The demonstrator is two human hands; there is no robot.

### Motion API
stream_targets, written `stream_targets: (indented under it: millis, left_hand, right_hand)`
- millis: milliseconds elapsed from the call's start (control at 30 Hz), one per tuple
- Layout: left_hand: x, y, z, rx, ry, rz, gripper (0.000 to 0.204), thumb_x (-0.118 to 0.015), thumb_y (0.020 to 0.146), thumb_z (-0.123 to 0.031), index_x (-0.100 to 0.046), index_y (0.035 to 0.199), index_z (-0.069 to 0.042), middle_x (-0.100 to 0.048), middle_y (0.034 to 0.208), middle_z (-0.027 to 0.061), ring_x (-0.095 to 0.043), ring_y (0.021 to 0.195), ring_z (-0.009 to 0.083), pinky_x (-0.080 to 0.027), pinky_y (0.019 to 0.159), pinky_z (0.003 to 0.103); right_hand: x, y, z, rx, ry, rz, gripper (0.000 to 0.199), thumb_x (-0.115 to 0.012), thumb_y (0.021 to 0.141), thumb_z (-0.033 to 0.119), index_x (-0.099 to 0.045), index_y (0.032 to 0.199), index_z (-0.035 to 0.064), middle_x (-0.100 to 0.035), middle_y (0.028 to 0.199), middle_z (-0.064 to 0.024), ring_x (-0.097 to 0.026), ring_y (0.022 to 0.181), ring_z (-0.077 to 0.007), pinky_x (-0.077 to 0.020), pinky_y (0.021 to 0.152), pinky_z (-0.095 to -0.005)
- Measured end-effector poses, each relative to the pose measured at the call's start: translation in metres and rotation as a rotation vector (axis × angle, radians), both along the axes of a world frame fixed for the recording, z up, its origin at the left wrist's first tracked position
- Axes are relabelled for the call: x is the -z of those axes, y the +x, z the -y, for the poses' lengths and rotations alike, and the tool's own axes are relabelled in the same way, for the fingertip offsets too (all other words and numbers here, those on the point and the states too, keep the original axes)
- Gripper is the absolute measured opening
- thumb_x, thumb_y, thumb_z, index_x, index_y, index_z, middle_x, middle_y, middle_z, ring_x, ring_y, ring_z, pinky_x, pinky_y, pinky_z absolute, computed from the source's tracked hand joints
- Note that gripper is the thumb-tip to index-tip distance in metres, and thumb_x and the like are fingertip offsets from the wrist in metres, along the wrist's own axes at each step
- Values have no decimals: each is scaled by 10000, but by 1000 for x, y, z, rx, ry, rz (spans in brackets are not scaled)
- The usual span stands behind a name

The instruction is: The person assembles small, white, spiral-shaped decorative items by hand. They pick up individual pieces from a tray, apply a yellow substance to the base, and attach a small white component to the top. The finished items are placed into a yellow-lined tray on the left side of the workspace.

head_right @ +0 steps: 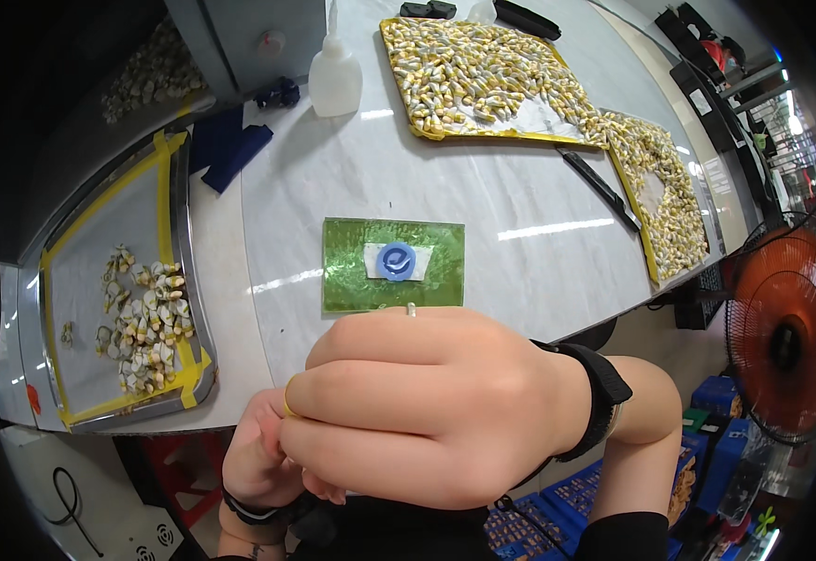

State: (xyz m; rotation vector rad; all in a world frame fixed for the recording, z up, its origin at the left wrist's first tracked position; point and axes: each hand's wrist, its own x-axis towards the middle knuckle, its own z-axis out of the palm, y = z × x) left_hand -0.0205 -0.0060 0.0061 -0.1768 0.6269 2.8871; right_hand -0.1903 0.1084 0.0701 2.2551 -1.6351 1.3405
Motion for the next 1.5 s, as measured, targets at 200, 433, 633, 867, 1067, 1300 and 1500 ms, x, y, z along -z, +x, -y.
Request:
stream_targets:
  millis: [200,433,633,867,1067,1300,1500]
  left_hand:
    - [-2,-2,-1,58,136,32,400,-571,903,-342,-535,1016,40,-611,793,100,-622,707,170,-528,711,332]
    - [-3,-6,-4,31,74,-6,353,-549,922,-297,-535,1016,43,-618,807,102,-619,725,156,-517,715,299]
    - [-17,-4,-8,-213,-242,-58,286,-632,872,-151,-542,1035,66,-644,889,121,-629,823,147,-503,759,269]
    - [-12,2,-11,-401,-610,-131,324,-766,735,-56,-602,981,78,-665,905,136,-645,812,151,-497,741,253]
    - [-16,-5,-9,-383,-694,-125,285,-795,682,-21,-629,895,71,-672,806,135,-651,733,155,-504,669,246]
    - [-20,1,3,-373,-863,-215,390,-753,765,-171,-589,1009,86,-641,913,158,-644,811,209,-512,748,299]
    - [-7,4,5,-345,-827,-106,439,-750,769,-231,-573,1019,85,-636,923,145,-647,826,211,-512,763,301]
  right_hand:
    - [4,0,3,-58,26,34,127,-694,661,0,-674,786,2,-612,789,-83,-597,646,-184,-504,569,-249]
    - [3,0,-2,-28,60,18,128,-698,648,4,-675,774,1,-616,776,-77,-599,639,-182,-508,562,-245]
    - [-2,6,-10,44,41,125,137,-702,646,17,-691,781,4,-628,781,-74,-609,652,-181,-503,553,-241]
    - [-11,10,-25,29,50,-25,143,-683,681,-8,-682,823,7,-608,809,-68,-584,703,-180,-491,600,-239]
    - [-7,13,-29,67,10,-126,143,-696,684,27,-686,825,44,-609,791,-42,-584,703,-168,-451,567,-237]
    - [-47,-38,-81,584,-47,-154,120,-691,743,66,-670,856,33,-649,805,-50,-603,732,-151,-447,621,-257]
    - [-34,-187,-184,1147,346,15,185,-631,818,121,-657,962,7,-672,879,-61,-589,769,-104,-462,683,-257]
